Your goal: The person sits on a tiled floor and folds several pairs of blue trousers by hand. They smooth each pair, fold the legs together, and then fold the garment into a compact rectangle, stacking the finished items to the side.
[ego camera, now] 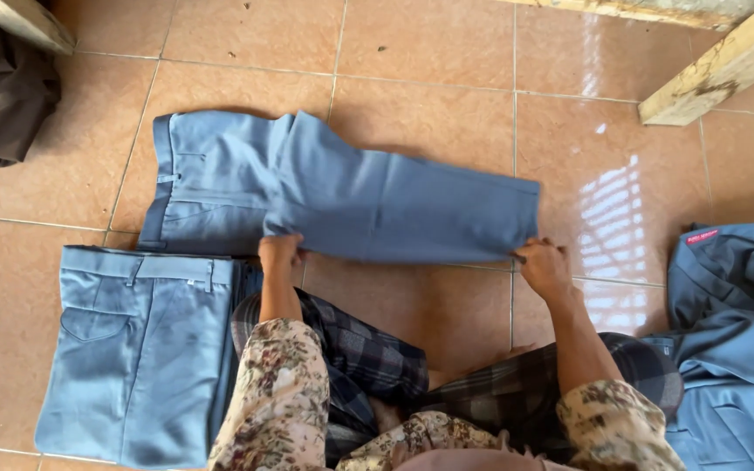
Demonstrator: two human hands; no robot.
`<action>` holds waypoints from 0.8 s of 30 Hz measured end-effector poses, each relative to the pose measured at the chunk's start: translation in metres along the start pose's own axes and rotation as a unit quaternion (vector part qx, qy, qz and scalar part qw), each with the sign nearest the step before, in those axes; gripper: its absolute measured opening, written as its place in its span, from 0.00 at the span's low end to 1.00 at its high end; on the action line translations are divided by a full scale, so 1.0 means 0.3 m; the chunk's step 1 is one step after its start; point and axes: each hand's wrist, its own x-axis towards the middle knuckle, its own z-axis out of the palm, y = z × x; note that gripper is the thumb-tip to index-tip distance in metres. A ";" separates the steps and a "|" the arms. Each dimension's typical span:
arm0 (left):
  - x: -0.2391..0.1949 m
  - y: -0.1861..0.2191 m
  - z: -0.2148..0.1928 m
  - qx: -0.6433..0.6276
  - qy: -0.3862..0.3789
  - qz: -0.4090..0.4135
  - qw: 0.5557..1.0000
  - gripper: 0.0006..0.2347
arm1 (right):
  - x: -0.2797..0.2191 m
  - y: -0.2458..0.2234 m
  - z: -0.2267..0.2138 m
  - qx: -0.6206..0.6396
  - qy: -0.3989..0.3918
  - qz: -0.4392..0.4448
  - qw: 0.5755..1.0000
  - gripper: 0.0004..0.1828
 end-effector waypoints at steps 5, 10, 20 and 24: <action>-0.027 -0.057 0.049 0.606 -0.137 -0.055 0.781 0.16 | -0.003 0.222 0.386 -0.082 -0.286 0.161 0.941 0.16; -0.021 -0.126 0.082 0.680 -0.197 -0.060 0.703 0.17 | -0.026 -0.079 -0.362 0.189 -0.426 0.234 0.853 0.32; -0.158 0.013 0.335 0.350 -0.208 0.368 0.836 0.08 | 0.106 0.184 0.046 0.228 0.014 0.195 0.954 0.23; -0.133 0.027 0.537 0.393 -0.166 0.364 0.828 0.07 | 0.162 0.091 -0.023 0.165 0.053 0.120 0.977 0.25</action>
